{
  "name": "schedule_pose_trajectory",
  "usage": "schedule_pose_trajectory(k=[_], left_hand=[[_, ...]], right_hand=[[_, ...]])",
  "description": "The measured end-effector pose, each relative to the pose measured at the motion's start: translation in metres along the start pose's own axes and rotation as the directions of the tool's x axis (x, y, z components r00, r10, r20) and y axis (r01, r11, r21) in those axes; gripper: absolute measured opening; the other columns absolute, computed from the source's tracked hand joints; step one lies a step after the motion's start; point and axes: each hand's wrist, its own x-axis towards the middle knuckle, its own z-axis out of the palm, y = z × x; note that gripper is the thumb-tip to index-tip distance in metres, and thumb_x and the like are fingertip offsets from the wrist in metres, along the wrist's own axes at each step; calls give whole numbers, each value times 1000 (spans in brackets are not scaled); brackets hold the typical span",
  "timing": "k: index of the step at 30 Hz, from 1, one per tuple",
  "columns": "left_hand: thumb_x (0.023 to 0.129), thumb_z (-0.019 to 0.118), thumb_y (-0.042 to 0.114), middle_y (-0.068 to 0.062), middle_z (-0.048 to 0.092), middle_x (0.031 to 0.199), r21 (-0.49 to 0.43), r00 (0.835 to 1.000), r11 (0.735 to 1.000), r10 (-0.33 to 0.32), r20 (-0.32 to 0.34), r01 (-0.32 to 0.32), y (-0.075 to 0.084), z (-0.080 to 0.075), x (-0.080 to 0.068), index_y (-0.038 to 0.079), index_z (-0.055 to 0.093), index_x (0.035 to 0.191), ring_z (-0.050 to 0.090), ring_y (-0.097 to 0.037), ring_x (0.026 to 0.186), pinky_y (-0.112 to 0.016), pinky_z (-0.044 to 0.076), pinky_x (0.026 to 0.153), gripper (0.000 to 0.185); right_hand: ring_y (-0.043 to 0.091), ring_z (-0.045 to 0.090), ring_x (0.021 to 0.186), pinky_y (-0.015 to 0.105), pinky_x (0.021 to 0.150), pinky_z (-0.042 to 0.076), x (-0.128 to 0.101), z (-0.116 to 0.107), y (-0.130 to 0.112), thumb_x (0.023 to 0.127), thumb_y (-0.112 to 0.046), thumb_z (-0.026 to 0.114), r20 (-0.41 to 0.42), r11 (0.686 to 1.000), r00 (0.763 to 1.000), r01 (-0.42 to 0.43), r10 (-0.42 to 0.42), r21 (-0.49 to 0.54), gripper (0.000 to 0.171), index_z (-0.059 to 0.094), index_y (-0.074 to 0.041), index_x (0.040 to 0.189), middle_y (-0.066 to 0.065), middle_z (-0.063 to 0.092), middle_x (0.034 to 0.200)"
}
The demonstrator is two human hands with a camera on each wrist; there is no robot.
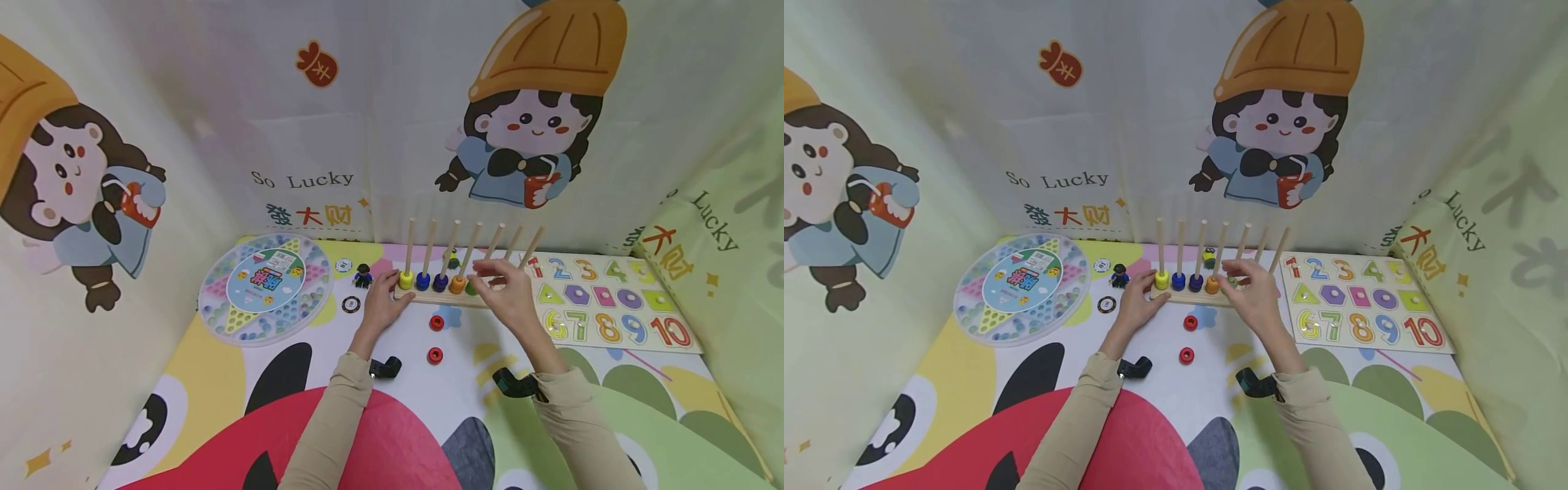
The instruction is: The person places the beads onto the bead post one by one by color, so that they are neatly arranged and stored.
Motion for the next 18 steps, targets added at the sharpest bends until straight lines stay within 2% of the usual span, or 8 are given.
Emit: schedule_pose_trajectory(k=[2,5,8,11,18], left_hand=[[87,76,24,-15,55,135,3,1000,1000,5,-3,-5,-1,0,0,-3,59,133,56,-28,109,-40,50,89,57],[87,75,24,-15,55,135,5,1000,1000,17,-12,-17,-1,1,0,-3,59,133,56,-28,109,-41,49,89,56],[87,75,24,-15,55,135,9,1000,1000,22,-16,-22,0,1,0,-3,59,133,56,-28,108,-41,49,89,56],[87,75,25,-15,55,136,12,1000,1000,16,-14,-16,0,1,0,-3,59,133,56,-28,107,-41,49,88,57],[87,75,24,-15,55,135,1,1000,1000,-2,-12,2,1,0,0,-2,58,134,56,-28,110,-40,50,90,56]], right_hand=[[34,67,89,39,72,57,-10,11,7,83,0,75,93,1000,995,-25,23,19,23,71,5,105,19,71,101],[36,66,93,48,75,57,-25,28,17,83,0,75,212,997,975,-73,64,35,26,70,7,108,21,70,103],[34,66,95,48,76,57,-38,40,25,82,0,76,289,992,951,-122,107,36,28,70,7,109,20,70,105],[33,66,94,44,76,58,-47,50,31,80,1,78,316,989,940,-142,125,32,29,71,6,108,18,70,104],[28,65,91,31,73,57,-57,60,37,79,-1,80,330,987,933,-157,141,21,30,72,3,107,14,69,103]])
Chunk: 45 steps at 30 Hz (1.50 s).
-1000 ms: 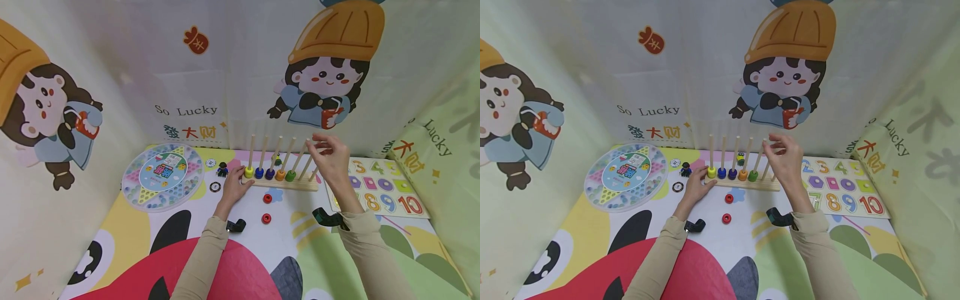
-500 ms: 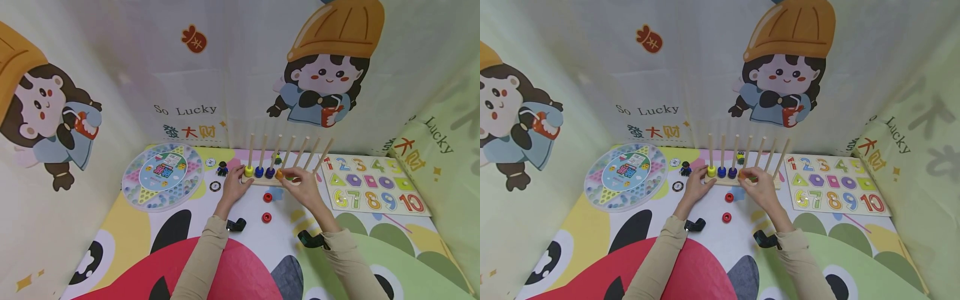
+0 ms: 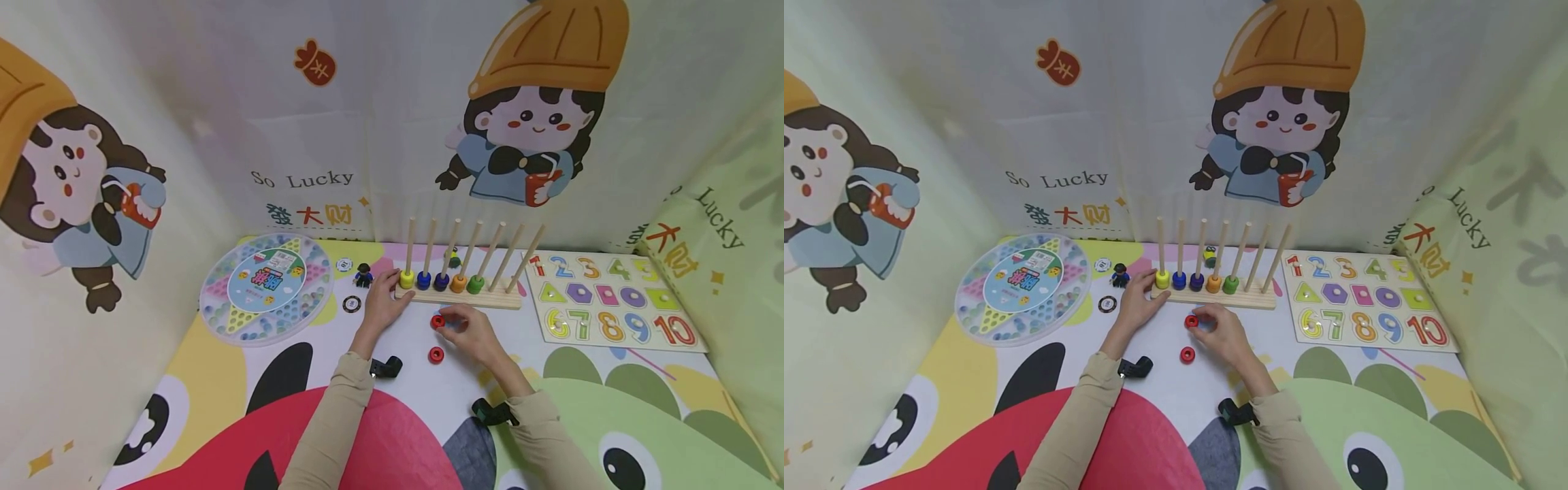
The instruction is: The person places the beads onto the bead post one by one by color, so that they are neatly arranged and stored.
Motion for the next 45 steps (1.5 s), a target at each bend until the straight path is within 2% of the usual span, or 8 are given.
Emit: schedule_pose_trajectory(k=[5,12,21,30,36,42,45], left_hand=[[86,76,24,-15,55,135,-10,1000,1000,0,-6,0,0,1,0,-3,59,133,57,-28,109,-39,51,90,56],[87,76,22,-15,55,136,-23,1000,1000,-7,-7,7,1,2,1,-3,59,133,56,-29,112,-40,50,92,55],[86,76,22,-15,56,135,-13,1000,1000,4,-13,-4,1,1,0,-3,59,133,57,-29,112,-40,50,92,56],[87,75,23,-16,56,135,-27,1000,1000,-4,-6,4,3,-2,-1,-3,60,132,57,-29,111,-39,51,91,54],[87,75,22,-16,56,134,-26,1000,1000,-6,-6,6,3,-2,-1,-4,60,132,57,-29,111,-39,51,91,53],[88,75,22,-16,56,135,-25,1000,1000,-10,-4,10,3,-1,-2,-4,60,132,57,-29,111,-39,51,91,53],[88,74,22,-16,56,134,-21,1000,1000,-7,-4,7,3,-1,-1,-4,59,132,57,-29,111,-39,51,91,53]], right_hand=[[28,65,92,30,73,56,-1,3,0,78,0,79,2,1000,1000,-6,6,-13,29,72,2,107,14,69,104],[25,65,87,28,71,56,-2,10,4,77,0,80,-53,999,999,-13,11,-38,30,72,1,106,11,69,99],[26,67,86,31,71,57,-5,8,7,77,0,79,-112,1000,993,-24,24,2,31,72,1,107,12,69,99],[29,68,81,27,68,57,-8,-16,14,78,2,79,-222,999,975,-27,31,19,30,72,3,107,15,68,95],[33,69,82,27,67,57,-9,-36,19,78,5,78,-261,1000,965,-31,30,3,30,72,4,107,18,69,97],[34,68,82,20,65,54,-9,-54,19,80,5,75,-283,1000,959,-27,22,-15,30,71,6,109,20,69,100],[34,68,81,17,64,53,-7,-65,15,80,4,75,-309,999,951,-1,-10,-37,29,71,7,108,21,69,100]])
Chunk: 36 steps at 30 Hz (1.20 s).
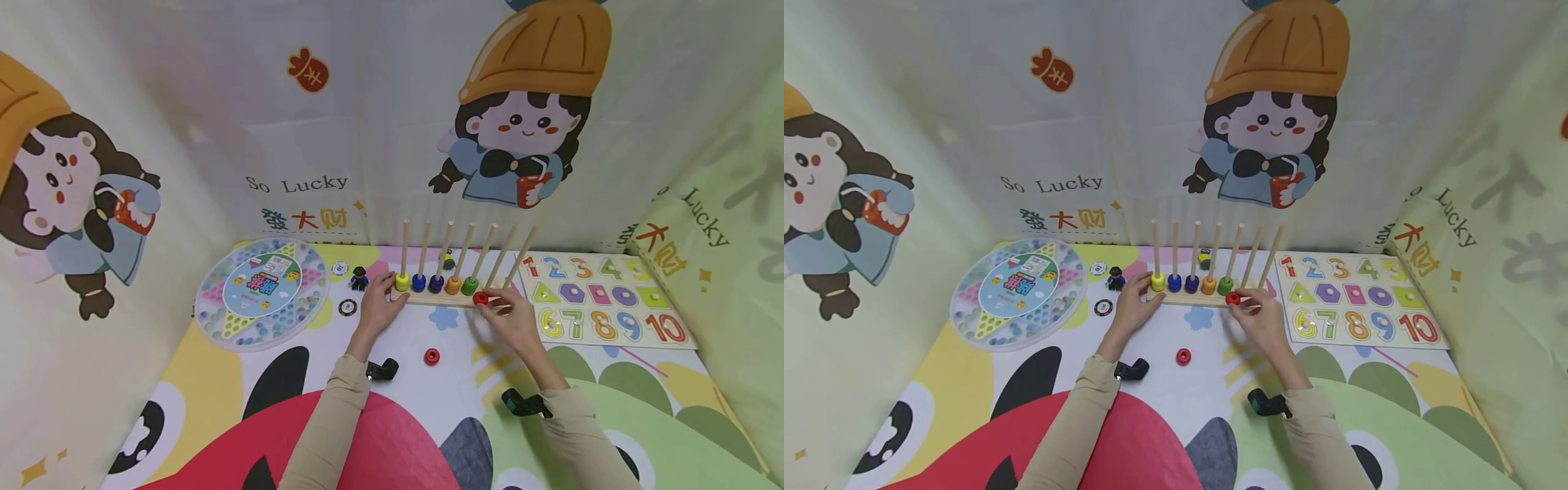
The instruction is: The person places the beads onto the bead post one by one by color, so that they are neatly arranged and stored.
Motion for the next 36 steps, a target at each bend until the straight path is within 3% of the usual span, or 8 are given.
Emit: schedule_pose_trajectory(k=[3,7,13,21,36], left_hand=[[88,75,22,-17,56,134,1,1000,1000,7,-3,-7,0,-1,0,-4,60,131,57,-30,111,-40,51,91,53],[87,75,21,-17,56,134,-3,1000,1000,13,-5,-13,1,-2,-1,-5,60,131,56,-30,112,-40,51,91,53],[88,75,21,-16,55,135,-10,1000,1000,4,-5,-4,2,-2,-1,-4,59,132,56,-29,113,-39,51,92,53],[87,75,22,-16,55,135,-2,1000,1000,6,-1,-6,-2,0,0,-4,60,132,56,-28,112,-39,51,92,53],[87,75,21,-15,55,136,-5,1000,1000,-3,0,3,-2,0,0,-3,58,133,57,-29,113,-38,52,92,55]], right_hand=[[28,67,80,13,63,51,9,-11,-6,81,2,76,-37,999,999,25,-25,-21,28,71,6,108,20,69,98],[10,63,79,9,64,48,23,-28,-21,82,1,76,-96,998,994,56,-58,-27,28,71,6,109,20,68,97],[-7,58,80,7,66,47,45,-54,-48,83,1,76,-197,992,973,122,-122,-11,29,71,6,112,21,66,99],[-7,59,81,9,71,47,64,-74,-78,86,-4,74,-246,991,960,133,-137,-31,30,71,2,116,18,68,106],[-6,53,71,6,65,43,81,-74,-86,89,-11,69,-215,987,973,50,-82,-150,30,70,4,115,19,67,108]])
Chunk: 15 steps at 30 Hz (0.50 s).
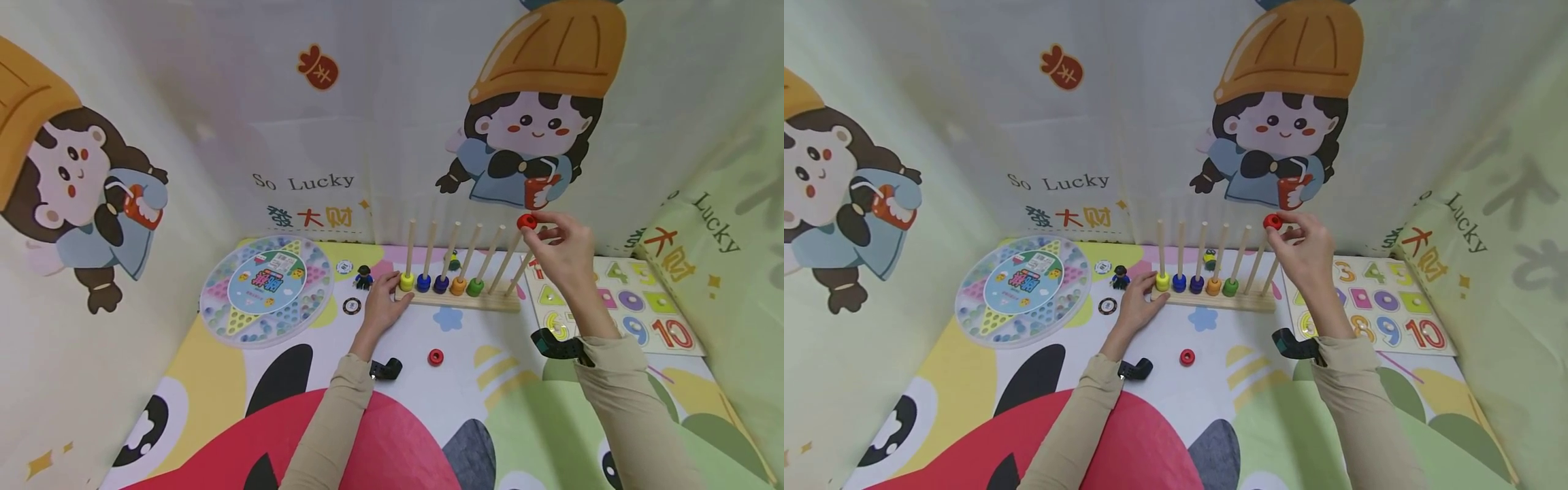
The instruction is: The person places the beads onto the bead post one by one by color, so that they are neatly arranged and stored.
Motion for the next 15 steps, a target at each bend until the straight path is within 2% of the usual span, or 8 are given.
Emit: schedule_pose_trajectory(k=[8,15], left_hand=[[88,75,21,-15,55,136,8,1000,1000,-6,9,6,1,0,0,-3,59,133,55,-29,116,-37,51,94,54],[87,75,22,-16,55,136,9,1000,1000,-1,4,1,1,-1,1,-4,58,133,56,-30,114,-41,50,94,56]], right_hand=[[-1,53,71,6,62,42,1,0,1,89,-11,70,36,999,999,-18,20,-49,29,71,3,114,18,67,106],[-6,52,80,7,70,43,-5,-1,1,92,-13,67,1,999,999,-40,40,-35,28,70,1,116,16,64,106]])
